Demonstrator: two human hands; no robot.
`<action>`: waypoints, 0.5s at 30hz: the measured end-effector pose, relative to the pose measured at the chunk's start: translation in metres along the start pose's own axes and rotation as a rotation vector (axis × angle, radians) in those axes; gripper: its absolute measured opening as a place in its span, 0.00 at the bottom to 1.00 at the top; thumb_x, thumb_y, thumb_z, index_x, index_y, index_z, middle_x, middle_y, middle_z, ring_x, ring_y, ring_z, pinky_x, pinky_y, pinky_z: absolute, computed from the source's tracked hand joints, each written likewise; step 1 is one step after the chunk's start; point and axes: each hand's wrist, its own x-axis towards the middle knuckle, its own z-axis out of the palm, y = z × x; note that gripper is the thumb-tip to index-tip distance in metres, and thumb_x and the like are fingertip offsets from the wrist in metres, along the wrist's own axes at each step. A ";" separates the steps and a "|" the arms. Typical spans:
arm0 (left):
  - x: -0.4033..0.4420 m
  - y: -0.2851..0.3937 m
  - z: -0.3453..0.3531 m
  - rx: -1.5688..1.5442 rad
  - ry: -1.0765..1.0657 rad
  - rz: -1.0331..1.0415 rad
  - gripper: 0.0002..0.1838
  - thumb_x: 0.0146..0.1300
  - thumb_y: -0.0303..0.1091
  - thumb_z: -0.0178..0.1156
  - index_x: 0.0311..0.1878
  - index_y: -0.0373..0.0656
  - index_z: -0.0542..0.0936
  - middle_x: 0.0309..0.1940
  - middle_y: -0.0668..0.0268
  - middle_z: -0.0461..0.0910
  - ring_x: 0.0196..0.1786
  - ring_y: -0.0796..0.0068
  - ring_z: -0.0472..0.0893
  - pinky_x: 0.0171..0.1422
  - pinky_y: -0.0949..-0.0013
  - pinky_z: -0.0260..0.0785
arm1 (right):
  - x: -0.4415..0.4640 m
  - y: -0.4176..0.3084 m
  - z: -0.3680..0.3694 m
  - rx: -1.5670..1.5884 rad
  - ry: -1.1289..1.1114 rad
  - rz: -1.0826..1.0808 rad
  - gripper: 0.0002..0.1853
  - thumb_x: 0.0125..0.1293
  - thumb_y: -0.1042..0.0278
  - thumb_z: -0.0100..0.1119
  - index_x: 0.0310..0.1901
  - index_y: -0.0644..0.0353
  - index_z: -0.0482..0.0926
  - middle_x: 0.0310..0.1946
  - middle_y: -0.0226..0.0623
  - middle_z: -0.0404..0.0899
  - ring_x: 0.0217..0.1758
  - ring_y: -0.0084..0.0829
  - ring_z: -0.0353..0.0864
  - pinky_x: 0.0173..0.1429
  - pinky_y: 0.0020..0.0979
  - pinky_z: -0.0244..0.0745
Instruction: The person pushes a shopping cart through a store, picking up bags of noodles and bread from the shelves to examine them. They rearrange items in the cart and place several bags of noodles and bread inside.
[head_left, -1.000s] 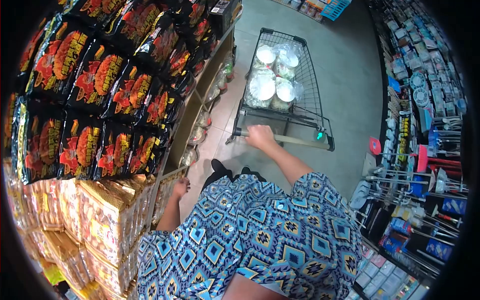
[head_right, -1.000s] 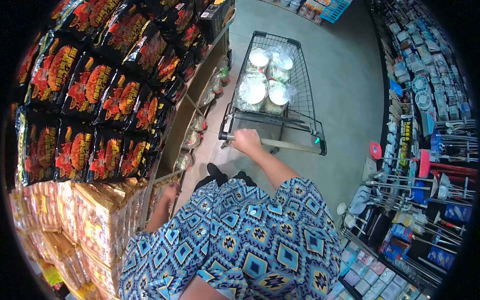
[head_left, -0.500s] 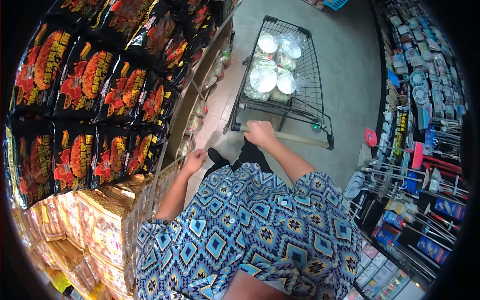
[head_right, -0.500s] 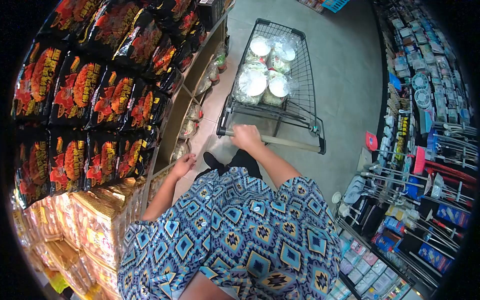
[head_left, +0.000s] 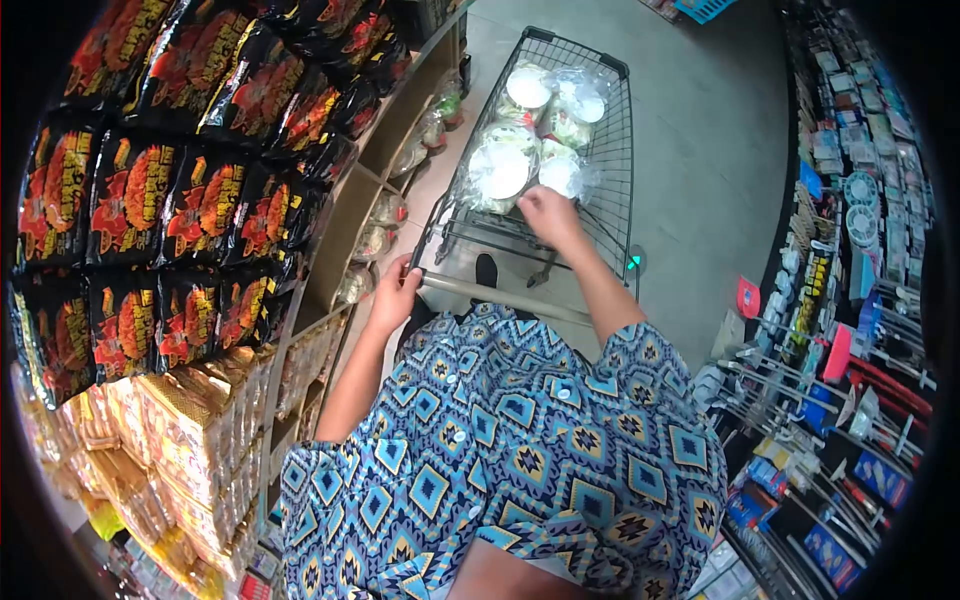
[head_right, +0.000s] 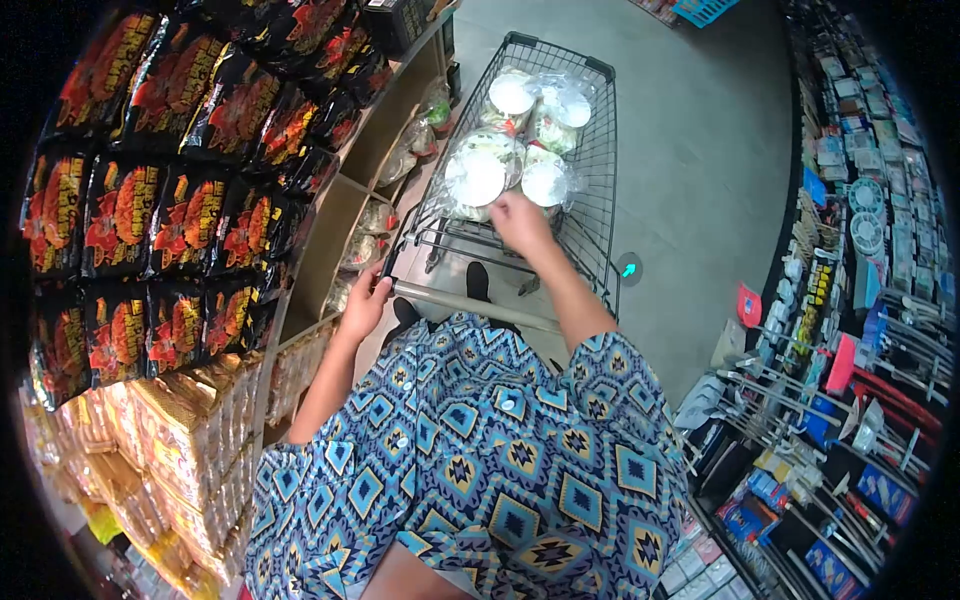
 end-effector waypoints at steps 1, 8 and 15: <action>-0.013 -0.014 -0.008 -0.002 0.015 -0.041 0.20 0.68 0.34 0.55 0.60 0.36 0.70 0.35 0.66 0.78 0.34 0.80 0.76 0.43 0.74 0.70 | 0.000 0.014 0.010 -0.055 -0.009 -0.010 0.11 0.57 0.61 0.62 0.33 0.61 0.81 0.33 0.46 0.81 0.38 0.45 0.80 0.44 0.41 0.75; -0.042 -0.015 -0.015 -0.090 0.070 -0.152 0.20 0.70 0.36 0.53 0.62 0.38 0.68 0.38 0.71 0.77 0.38 0.81 0.76 0.41 0.76 0.68 | 0.030 0.019 0.042 -0.295 -0.017 -0.244 0.28 0.51 0.66 0.66 0.55 0.63 0.72 0.59 0.47 0.69 0.65 0.46 0.65 0.68 0.40 0.59; -0.042 -0.025 -0.021 0.002 0.039 -0.172 0.23 0.70 0.37 0.53 0.64 0.38 0.67 0.39 0.70 0.77 0.39 0.80 0.77 0.43 0.75 0.69 | 0.043 -0.002 0.080 -0.549 -0.070 -0.498 0.39 0.42 0.68 0.72 0.60 0.58 0.68 0.70 0.50 0.54 0.75 0.51 0.48 0.75 0.51 0.44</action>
